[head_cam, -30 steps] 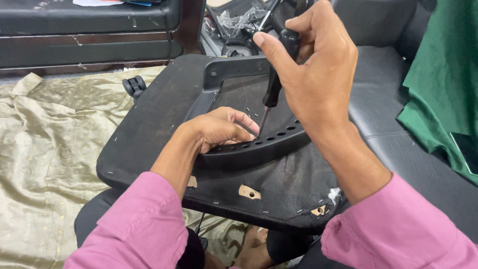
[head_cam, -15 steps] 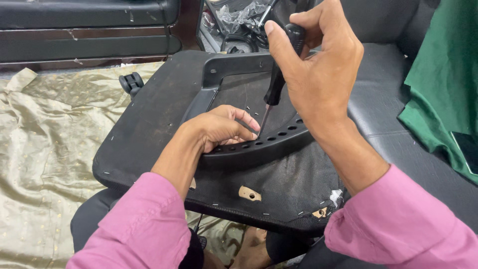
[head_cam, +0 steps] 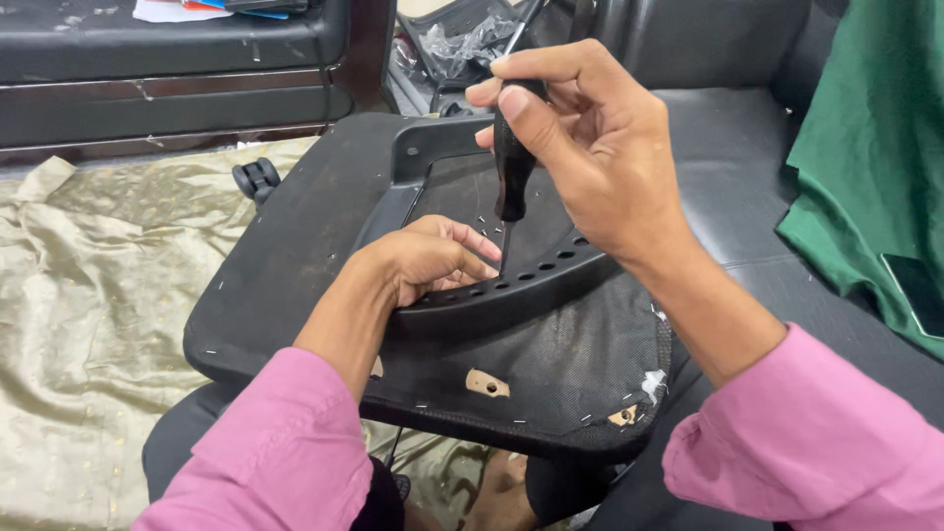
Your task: The person uses a screwdriver to tighten screws into a black plastic chair frame component. They work on multiple screw holes along the frame, securing it to the chair base.
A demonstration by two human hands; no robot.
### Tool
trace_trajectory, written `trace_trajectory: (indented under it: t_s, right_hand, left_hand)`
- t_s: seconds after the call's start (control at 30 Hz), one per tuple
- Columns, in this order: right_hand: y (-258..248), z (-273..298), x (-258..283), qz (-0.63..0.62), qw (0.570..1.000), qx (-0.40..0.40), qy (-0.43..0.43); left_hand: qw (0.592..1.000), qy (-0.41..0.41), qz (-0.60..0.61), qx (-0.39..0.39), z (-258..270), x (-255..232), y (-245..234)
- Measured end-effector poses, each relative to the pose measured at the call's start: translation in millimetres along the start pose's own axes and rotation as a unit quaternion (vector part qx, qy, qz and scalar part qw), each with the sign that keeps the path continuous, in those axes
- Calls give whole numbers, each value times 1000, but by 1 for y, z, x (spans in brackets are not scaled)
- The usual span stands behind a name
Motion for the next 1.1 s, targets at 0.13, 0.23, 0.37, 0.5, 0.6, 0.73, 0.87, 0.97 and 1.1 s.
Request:
trace_trajectory:
  t_s: [0.13, 0.23, 0.37, 0.5, 0.6, 0.73, 0.87, 0.97, 1.1]
  right_hand:
    - [-5, 0, 18, 255, 959, -111, -62]
    - [-9, 4, 23, 344, 927, -122, -79]
    - [-13, -6, -3, 34, 998, -40, -23]
    - [-20, -5, -5, -9, 998, -52, -38]
    - [-30, 1, -7, 186, 967, -176, -1]
    - [-23, -9, -18, 42, 993, -113, -17]
    - [-21, -16, -39, -130, 983, -120, -51]
    - [-28, -21, -54, -151, 974, -152, -76]
    - [-40, -29, -74, -145, 974, -173, -36]
  left_hand:
    - [991, -3, -135, -10, 10, -5, 2]
    - [985, -63, -161, 15, 12, 1, 6]
    - [987, -37, -156, 23, 18, -3, 11]
    - [986, -52, -160, 4, 22, -6, 12]
    - [987, -54, -151, -3, 22, -7, 14]
    - [987, -55, -149, -15, 22, -6, 12]
    - [991, -28, -129, 8, 15, -5, 12]
    - [993, -27, -114, 5, 13, -3, 9]
    - [996, -27, -84, 13, 13, -2, 9]
Point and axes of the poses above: each hand's wrist, its own z-axis away from the middle knuckle, its own y-axis out of the palm, x = y × z, the point moved 8 cm from there along -z, towards the middle knuckle, and after that the axes turned 15 degrees about x, right-handed, at the moved point
